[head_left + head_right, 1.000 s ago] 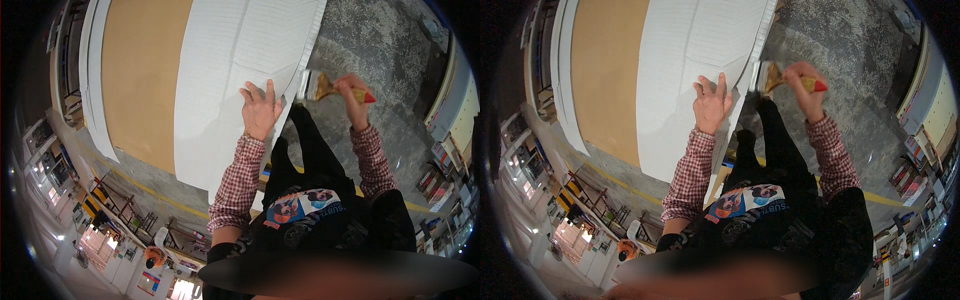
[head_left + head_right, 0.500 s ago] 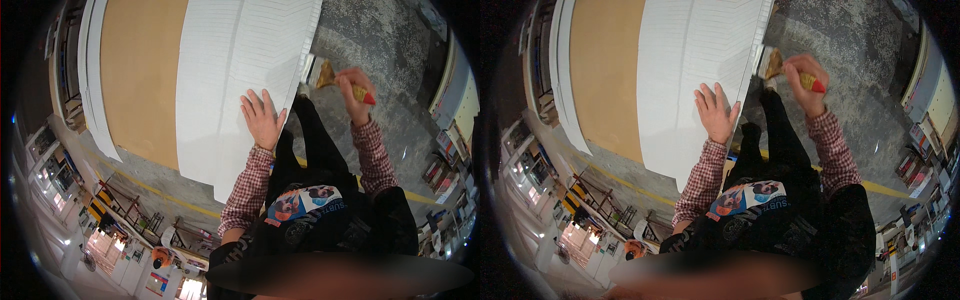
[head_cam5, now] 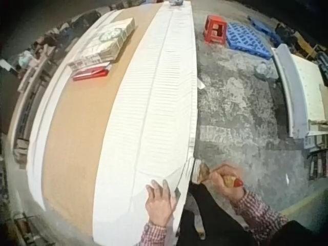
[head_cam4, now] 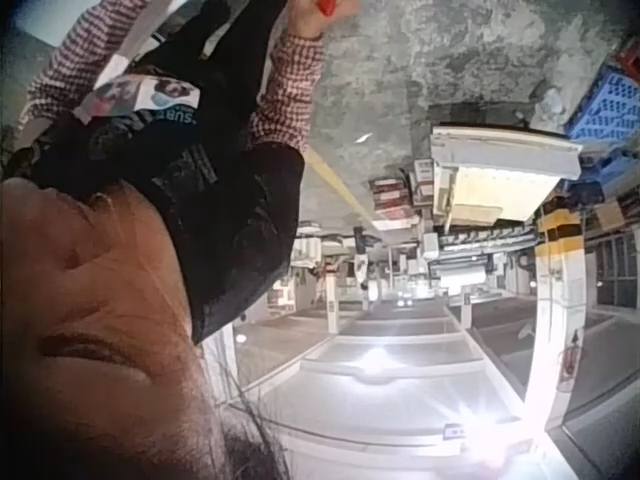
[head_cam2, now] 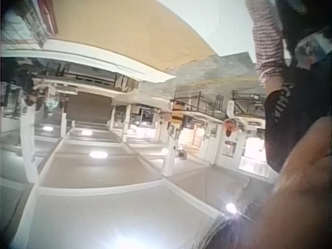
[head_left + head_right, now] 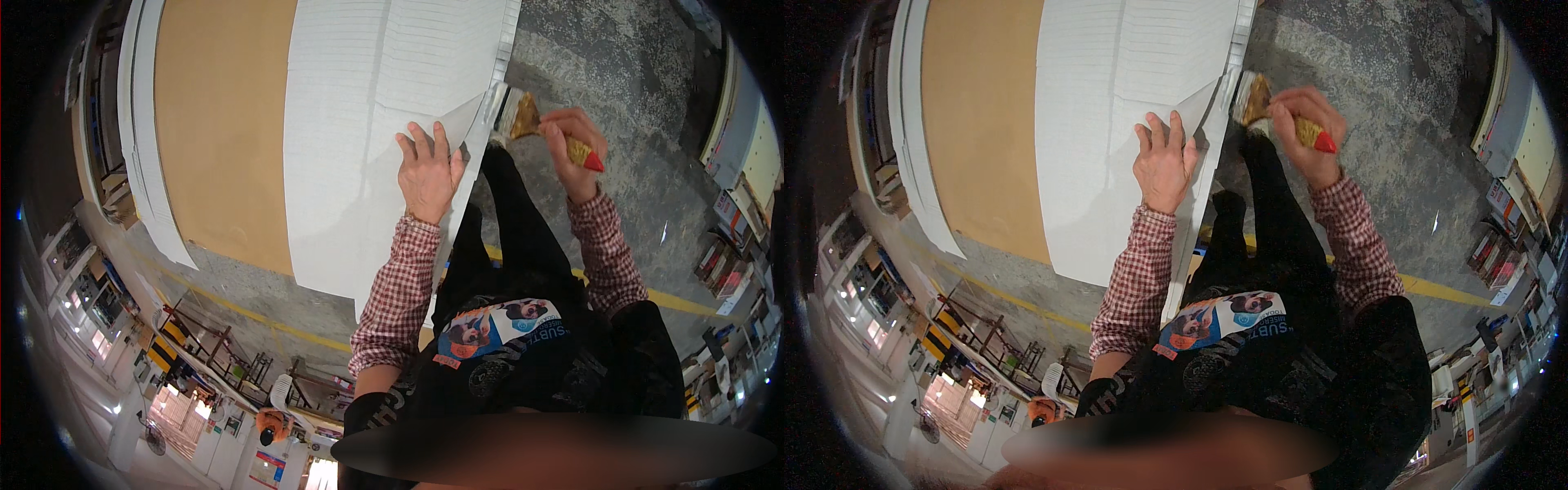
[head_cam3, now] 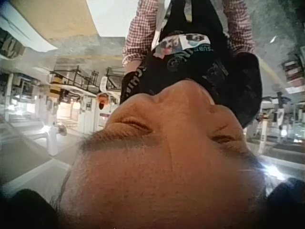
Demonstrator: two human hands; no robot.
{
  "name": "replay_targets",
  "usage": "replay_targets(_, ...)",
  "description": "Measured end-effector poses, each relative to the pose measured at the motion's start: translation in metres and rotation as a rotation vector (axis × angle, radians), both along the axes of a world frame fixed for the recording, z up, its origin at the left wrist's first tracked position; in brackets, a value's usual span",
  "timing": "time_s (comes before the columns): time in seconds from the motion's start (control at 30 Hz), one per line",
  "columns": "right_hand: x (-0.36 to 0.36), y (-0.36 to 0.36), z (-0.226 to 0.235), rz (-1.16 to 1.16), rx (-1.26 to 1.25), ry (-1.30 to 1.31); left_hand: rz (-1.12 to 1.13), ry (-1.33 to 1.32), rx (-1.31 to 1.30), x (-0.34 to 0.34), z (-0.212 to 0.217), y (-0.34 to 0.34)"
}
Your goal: Applying glue or adhesive to a large white cardboard or paper surface using a wide brush.
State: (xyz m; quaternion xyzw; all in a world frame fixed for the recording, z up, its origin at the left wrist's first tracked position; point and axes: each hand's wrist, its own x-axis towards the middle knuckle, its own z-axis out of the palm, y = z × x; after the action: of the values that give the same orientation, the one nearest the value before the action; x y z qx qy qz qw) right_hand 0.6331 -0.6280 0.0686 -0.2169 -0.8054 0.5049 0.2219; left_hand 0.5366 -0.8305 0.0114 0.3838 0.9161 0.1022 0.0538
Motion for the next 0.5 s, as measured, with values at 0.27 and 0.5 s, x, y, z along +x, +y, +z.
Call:
replay_targets(0.27, 0.037, -0.052, 0.004, 0.037, -0.062, -0.084, 0.047, -0.049, 0.134, 0.017, -0.008, -0.011)
replay_targets(0.5, 0.025, -0.031, -0.010, -0.048, 0.059, 0.041, 0.123, -0.165, -0.106, 0.069, 0.005, -0.081)
